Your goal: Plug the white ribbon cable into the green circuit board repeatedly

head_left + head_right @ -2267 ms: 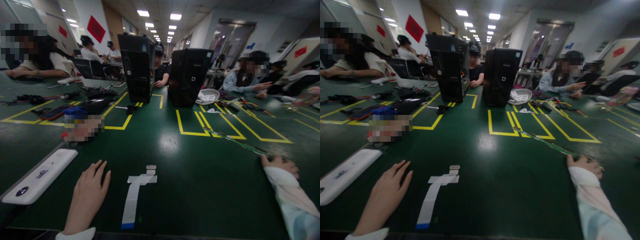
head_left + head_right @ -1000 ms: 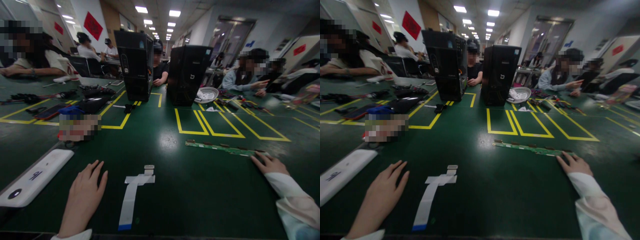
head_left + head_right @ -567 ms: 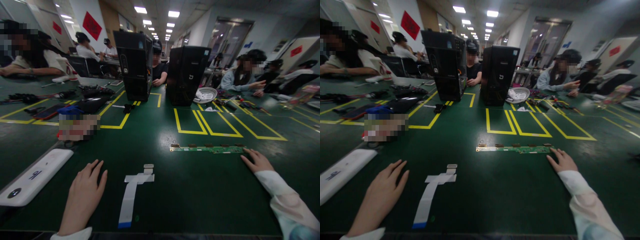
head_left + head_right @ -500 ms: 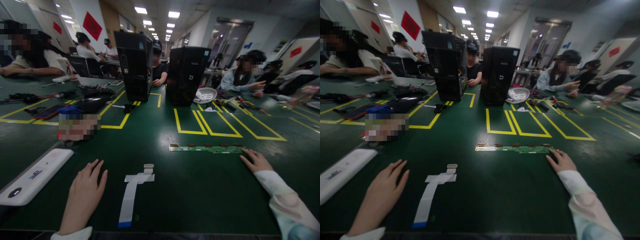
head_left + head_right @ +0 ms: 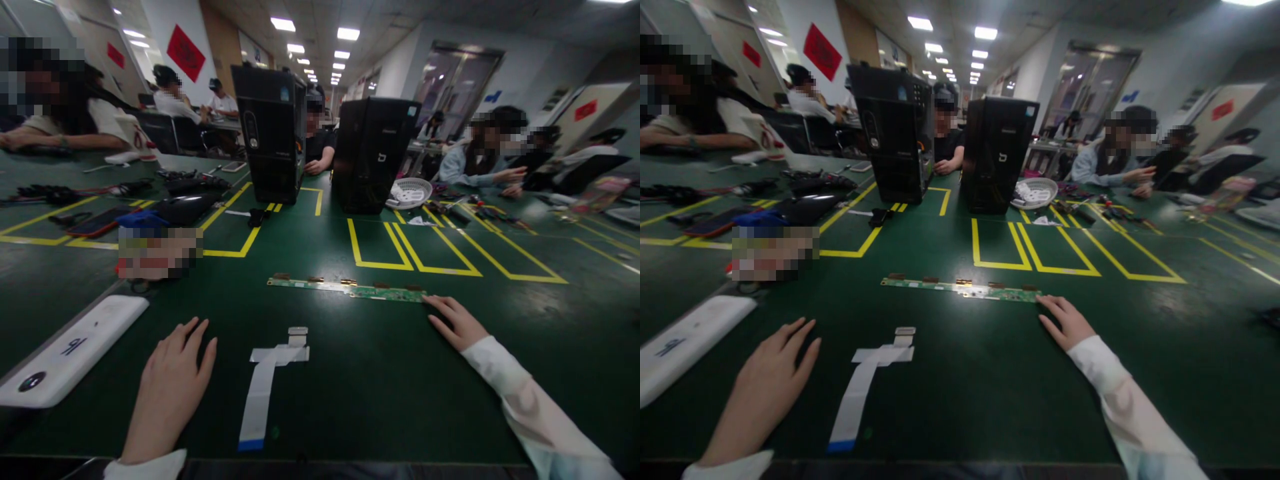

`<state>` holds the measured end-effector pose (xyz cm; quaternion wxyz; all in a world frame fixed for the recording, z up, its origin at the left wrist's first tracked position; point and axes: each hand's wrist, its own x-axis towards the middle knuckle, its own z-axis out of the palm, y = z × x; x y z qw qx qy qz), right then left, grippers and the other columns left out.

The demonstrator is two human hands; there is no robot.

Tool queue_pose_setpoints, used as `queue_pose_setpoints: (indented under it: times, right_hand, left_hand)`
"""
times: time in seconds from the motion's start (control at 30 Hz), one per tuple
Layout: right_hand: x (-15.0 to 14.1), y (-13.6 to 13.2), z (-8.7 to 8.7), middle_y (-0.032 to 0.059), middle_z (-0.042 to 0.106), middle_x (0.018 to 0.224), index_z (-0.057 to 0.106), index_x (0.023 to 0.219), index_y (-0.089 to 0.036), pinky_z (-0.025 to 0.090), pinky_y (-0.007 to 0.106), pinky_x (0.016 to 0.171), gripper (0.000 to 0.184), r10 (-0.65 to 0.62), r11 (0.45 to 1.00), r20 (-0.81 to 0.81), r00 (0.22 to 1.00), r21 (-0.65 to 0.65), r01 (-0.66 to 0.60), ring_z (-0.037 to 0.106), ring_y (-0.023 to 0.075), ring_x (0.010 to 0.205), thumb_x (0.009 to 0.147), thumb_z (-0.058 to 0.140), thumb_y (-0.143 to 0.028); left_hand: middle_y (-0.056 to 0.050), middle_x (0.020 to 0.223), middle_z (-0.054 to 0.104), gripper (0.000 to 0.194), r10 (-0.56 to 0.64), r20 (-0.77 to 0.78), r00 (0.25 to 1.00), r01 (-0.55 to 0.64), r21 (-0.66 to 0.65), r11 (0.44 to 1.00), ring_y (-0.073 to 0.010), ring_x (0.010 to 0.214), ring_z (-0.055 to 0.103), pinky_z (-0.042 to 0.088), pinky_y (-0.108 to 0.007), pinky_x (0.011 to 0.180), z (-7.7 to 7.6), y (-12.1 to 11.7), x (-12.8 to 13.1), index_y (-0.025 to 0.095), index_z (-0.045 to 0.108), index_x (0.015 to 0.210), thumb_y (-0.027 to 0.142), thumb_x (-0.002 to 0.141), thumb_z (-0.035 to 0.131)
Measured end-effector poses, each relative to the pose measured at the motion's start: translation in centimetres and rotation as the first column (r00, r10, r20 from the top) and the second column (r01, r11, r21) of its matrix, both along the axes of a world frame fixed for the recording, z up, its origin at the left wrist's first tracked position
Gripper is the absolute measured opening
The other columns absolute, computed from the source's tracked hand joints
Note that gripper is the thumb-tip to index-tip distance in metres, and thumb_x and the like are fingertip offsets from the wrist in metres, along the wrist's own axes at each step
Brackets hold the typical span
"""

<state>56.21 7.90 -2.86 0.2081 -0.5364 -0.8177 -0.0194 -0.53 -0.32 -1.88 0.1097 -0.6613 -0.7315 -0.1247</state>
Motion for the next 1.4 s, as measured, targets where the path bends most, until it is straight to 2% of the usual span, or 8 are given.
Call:
queue_pose_setpoints:
  times: [0.27, 0.4, 0.5, 0.67, 0.87, 1.03, 1.23, 1.4]
  right_hand:
    - [-5.9, 1.1, 0.2, 0.0116, 0.059, 0.128, 0.054, 0.133, -0.025, 0.048, 0.049, 0.101, 0.041, 0.282, 0.959, -0.072, 0.957, 0.021, -0.282, 0.055, 0.0257, 0.122, 0.096, 0.042, -0.034]
    - [-7.9, 2.2, 0.1, 0.012, 0.058, 0.13, 0.056, 0.131, -0.024, 0.047, 0.05, 0.102, 0.039, 0.353, 0.935, -0.081, 0.932, 0.047, -0.35, 0.053, 0.0257, 0.124, 0.095, 0.044, -0.033]
    - [-9.2, 2.9, 0.3, 0.0118, 0.06, 0.125, 0.057, 0.129, -0.024, 0.048, 0.05, 0.1, 0.038, 0.356, 0.934, -0.066, 0.932, 0.065, -0.352, 0.055, 0.0261, 0.12, 0.096, 0.043, -0.034]
    - [-11.2, 3.8, 1.1, 0.0148, 0.058, 0.12, 0.062, 0.122, -0.021, 0.048, 0.052, 0.097, 0.035, 0.278, 0.95, -0.053, 0.959, 0.16, -0.267, 0.054, 0.0289, 0.115, 0.096, 0.042, -0.036]
    - [-15.2, 4.7, 1.5, 0.017, 0.055, 0.124, 0.061, 0.12, -0.017, 0.048, 0.049, 0.095, 0.036, 0.393, 0.905, -0.018, 0.919, 0.183, -0.383, 0.053, 0.0275, 0.115, 0.097, 0.039, -0.033]
    - [-18.4, 4.7, 0.9, 0.018, 0.053, 0.131, 0.057, 0.127, -0.016, 0.047, 0.051, 0.095, 0.04, 0.355, 0.925, 0.02, 0.935, 0.142, -0.354, 0.052, 0.029, 0.117, 0.096, 0.042, -0.036]
    - [-18.8, 4.3, -0.2, 0.0171, 0.052, 0.134, 0.056, 0.131, -0.014, 0.044, 0.048, 0.101, 0.046, 0.33, 0.933, 0.032, 0.943, 0.139, -0.331, 0.049, 0.0288, 0.123, 0.096, 0.042, -0.04]
    - [-18.6, 4.1, -0.3, 0.0163, 0.052, 0.135, 0.056, 0.132, -0.016, 0.042, 0.051, 0.103, 0.049, 0.31, 0.946, 0.054, 0.949, 0.084, -0.314, 0.048, 0.0293, 0.125, 0.093, 0.049, -0.044]
  left_hand:
    - [-0.021, 0.135, 0.053, 0.069, 0.003, 0.003, 1.0, -0.003, -0.006, 1.0, -0.0371, 0.125, 0.048, 0.039, -0.052, 0.104, 0.2, 0.0, 0.1, 0.004, 0.055, 0.13, 0.049, 0.091, 0.019]
    - [-0.021, 0.135, 0.053, 0.069, 0.007, 0.014, 1.0, -0.006, -0.021, 1.0, -0.037, 0.125, 0.049, 0.041, -0.052, 0.103, 0.1, 0.0, 0.0, 0.005, 0.055, 0.13, 0.049, 0.091, 0.019]
    - [-0.02, 0.135, 0.053, 0.07, 0.008, 0.014, 1.0, -0.008, -0.034, 0.999, -0.0365, 0.125, 0.048, 0.041, -0.052, 0.103, 0.2, 0.0, 0.0, 0.005, 0.054, 0.131, 0.05, 0.092, 0.018]
    - [-0.02, 0.135, 0.053, 0.07, 0.006, 0.012, 1.0, -0.006, -0.024, 1.0, -0.0367, 0.126, 0.048, 0.041, -0.052, 0.103, 0.2, 0.0, 0.0, 0.005, 0.054, 0.13, 0.05, 0.092, 0.018]
    - [-0.02, 0.135, 0.053, 0.07, 0.007, 0.005, 1.0, -0.007, -0.01, 1.0, -0.0364, 0.127, 0.048, 0.039, -0.051, 0.105, 0.1, 0.0, 0.0, 0.005, 0.055, 0.13, 0.05, 0.091, 0.019]
    - [-0.02, 0.134, 0.054, 0.07, 0.006, 0.001, 1.0, -0.006, -0.002, 1.0, -0.0367, 0.126, 0.048, 0.04, -0.051, 0.104, 0.2, 0.0, 0.1, 0.005, 0.055, 0.13, 0.05, 0.092, 0.019]
    - [-0.02, 0.132, 0.056, 0.071, 0.006, 0.009, 1.0, -0.006, -0.004, 1.0, -0.0373, 0.124, 0.05, 0.043, -0.052, 0.102, 0.4, 0.1, 0.2, 0.004, 0.057, 0.127, 0.05, 0.091, 0.018]
    - [-0.02, 0.134, 0.054, 0.07, 0.009, 0.008, 1.0, -0.009, -0.009, 1.0, -0.0374, 0.125, 0.049, 0.042, -0.053, 0.102, 0.3, 0.1, 0.1, 0.004, 0.056, 0.128, 0.051, 0.091, 0.019]
